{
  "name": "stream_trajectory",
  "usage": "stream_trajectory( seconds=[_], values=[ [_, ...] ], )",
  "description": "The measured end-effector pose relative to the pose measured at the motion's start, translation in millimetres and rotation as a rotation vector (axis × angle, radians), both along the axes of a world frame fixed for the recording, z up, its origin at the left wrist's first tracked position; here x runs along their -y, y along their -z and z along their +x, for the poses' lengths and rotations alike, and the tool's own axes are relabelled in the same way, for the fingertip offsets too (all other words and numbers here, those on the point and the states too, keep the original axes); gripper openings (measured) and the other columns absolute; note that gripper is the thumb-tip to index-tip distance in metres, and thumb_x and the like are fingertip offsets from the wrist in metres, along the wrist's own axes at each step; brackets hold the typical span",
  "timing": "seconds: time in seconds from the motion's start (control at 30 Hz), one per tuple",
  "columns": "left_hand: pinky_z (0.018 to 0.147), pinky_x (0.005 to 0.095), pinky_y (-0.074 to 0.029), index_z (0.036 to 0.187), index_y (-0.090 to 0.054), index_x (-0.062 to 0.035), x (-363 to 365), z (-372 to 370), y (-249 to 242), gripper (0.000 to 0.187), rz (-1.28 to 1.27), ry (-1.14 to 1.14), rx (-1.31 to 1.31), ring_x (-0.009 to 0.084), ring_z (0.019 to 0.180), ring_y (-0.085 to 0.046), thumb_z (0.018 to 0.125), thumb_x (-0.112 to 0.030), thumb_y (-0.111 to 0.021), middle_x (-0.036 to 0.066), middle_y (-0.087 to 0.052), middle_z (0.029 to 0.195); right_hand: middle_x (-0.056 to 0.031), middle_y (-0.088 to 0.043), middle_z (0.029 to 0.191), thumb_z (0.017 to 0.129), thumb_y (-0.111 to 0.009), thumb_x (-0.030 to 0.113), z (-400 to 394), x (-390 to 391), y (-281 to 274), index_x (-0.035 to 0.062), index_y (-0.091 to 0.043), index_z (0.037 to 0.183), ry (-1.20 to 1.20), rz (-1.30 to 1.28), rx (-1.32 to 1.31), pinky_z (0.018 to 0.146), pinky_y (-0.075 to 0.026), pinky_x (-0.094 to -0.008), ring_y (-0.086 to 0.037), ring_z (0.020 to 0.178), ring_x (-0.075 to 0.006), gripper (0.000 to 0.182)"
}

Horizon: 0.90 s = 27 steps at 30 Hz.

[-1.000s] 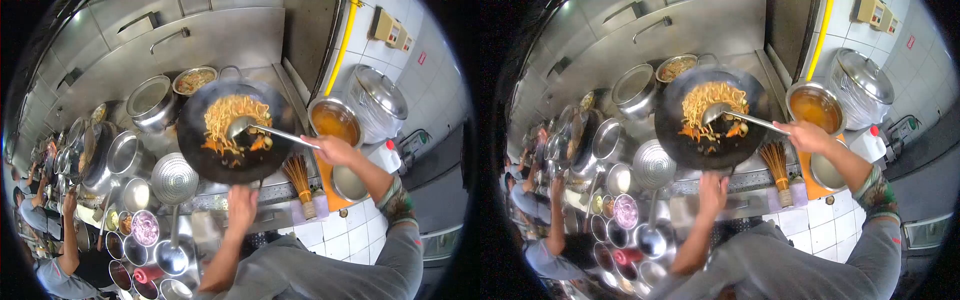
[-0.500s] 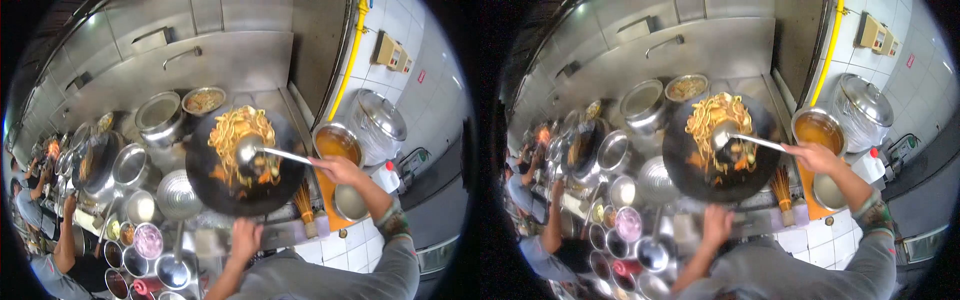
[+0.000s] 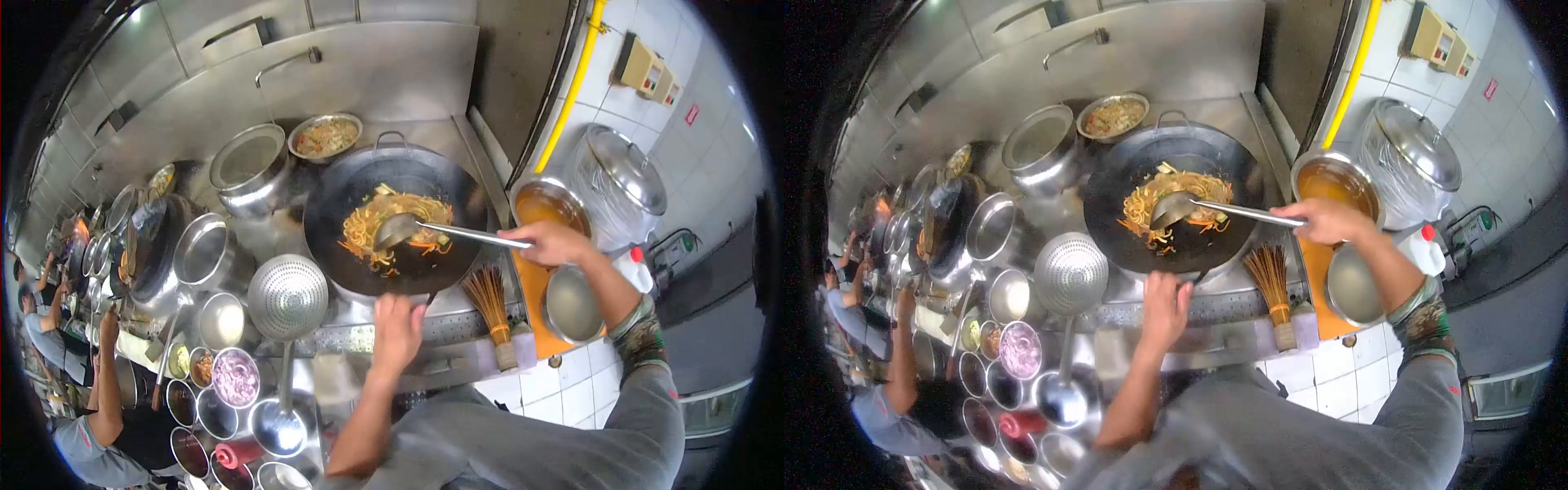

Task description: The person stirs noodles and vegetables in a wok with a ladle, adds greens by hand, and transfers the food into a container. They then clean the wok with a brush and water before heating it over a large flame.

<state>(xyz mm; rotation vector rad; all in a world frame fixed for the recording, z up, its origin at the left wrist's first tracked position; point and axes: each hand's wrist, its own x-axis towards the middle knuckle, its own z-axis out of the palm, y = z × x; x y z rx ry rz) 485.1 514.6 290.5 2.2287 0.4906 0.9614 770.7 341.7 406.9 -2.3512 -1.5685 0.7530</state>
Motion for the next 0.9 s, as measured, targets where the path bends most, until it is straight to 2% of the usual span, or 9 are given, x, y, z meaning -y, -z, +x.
stream_trajectory(
  seconds=[0.1,0.2,0.27,0.43,0.57,0.63,0.77,0.83,0.9],
  values=[
    [0.076,0.0473,-0.041,0.085,-0.057,-0.0017,14.0,-39.7,43.7,0.018,0.057,0.032,-0.166,0.0390,0.087,-0.050,0.079,-0.011,-0.071,0.019,-0.053,0.090,-0.0180,-0.064,0.081,0.084,-0.061,0.006,-5.1,8.7,18.6,0.0239,-0.051,0.138,-0.171,0.385,0.415,0.069,-0.051,-0.0398,-0.061,0.073,-0.0364,0.057],
    [0.076,0.0475,-0.042,0.087,-0.057,-0.0019,21.4,-59.0,17.2,0.022,0.080,0.099,-0.135,0.0391,0.087,-0.051,0.077,-0.012,-0.073,0.019,-0.054,0.092,-0.0173,-0.068,0.095,0.083,-0.064,0.007,3.9,33.1,-16.6,0.0233,-0.054,0.135,-0.106,0.221,0.315,0.077,-0.051,-0.0390,-0.064,0.084,-0.0345,0.055],
    [0.075,0.0478,-0.041,0.087,-0.056,-0.0024,13.0,-42.8,-10.3,0.020,0.065,0.065,-0.117,0.0390,0.086,-0.050,0.079,-0.011,-0.072,0.018,-0.053,0.091,-0.0157,-0.068,0.106,0.082,-0.066,0.008,7.5,51.9,-38.4,0.0227,-0.058,0.132,0.043,0.081,-0.047,0.083,-0.051,-0.0369,-0.066,0.093,-0.0302,0.053],
    [0.073,0.0488,-0.039,0.090,-0.054,-0.0022,-22.7,5.6,-3.7,0.019,0.042,0.045,-0.047,0.0389,0.081,-0.048,0.081,-0.010,-0.070,0.017,-0.049,0.086,-0.0154,-0.069,0.108,0.080,-0.068,0.010,13.8,52.1,-43.3,0.0205,-0.059,0.130,-0.056,0.027,0.030,0.083,-0.051,-0.0367,-0.067,0.092,-0.0285,0.052],
    [0.094,0.0466,-0.042,0.114,-0.058,-0.0001,-18.4,-10.4,-1.7,0.040,0.065,-0.018,-0.033,0.0403,0.109,-0.052,0.080,-0.014,-0.073,0.022,-0.056,0.114,-0.0134,-0.070,0.102,0.083,-0.063,0.009,-19.3,45.7,32.4,0.0155,-0.057,0.132,0.114,0.120,0.160,0.077,-0.051,-0.0388,-0.067,0.077,-0.0280,0.050],
    [0.105,0.0464,-0.037,0.127,-0.052,0.0021,-17.2,-55.9,1.3,0.056,-0.076,-0.189,-0.194,0.0403,0.122,-0.048,0.080,-0.018,-0.074,0.024,-0.052,0.128,-0.0139,-0.068,0.102,0.086,-0.061,0.009,-40.7,43.0,69.1,0.0139,-0.049,0.139,0.425,0.329,-0.087,0.076,-0.052,-0.0375,-0.065,0.073,-0.0233,0.054],
    [0.107,0.0465,-0.035,0.132,-0.046,0.0082,-14.2,-155.1,59.7,0.071,-0.233,-0.477,-0.472,0.0416,0.122,-0.046,0.078,-0.026,-0.078,0.028,-0.048,0.132,-0.0156,-0.066,0.103,0.089,-0.059,0.010,-78.5,3.3,66.9,0.0109,-0.043,0.142,0.803,0.258,-0.445,0.078,-0.051,-0.0347,-0.062,0.078,-0.0193,0.056],
    [0.101,0.0442,-0.040,0.130,-0.048,0.0091,-10.2,-168.2,75.9,0.074,-0.269,-0.488,-0.519,0.0409,0.118,-0.050,0.076,-0.031,-0.080,0.029,-0.051,0.129,-0.0239,-0.065,0.105,0.090,-0.056,0.011,-72.3,-23.4,88.8,0.0066,-0.035,0.143,0.709,0.488,-0.264,0.083,-0.050,-0.0393,-0.065,0.088,-0.0299,0.057],
    [0.092,0.0422,-0.046,0.126,-0.052,0.0080,-7.6,-164.2,74.5,0.071,-0.566,-0.405,-0.553,0.0373,0.111,-0.057,0.075,-0.033,-0.081,0.027,-0.057,0.122,-0.0311,-0.060,0.112,0.091,-0.052,0.012,-86.0,-51.8,79.2,0.0021,-0.030,0.142,0.640,0.332,-0.034,0.088,-0.048,-0.0464,-0.063,0.098,-0.0433,0.056]
  ],
)
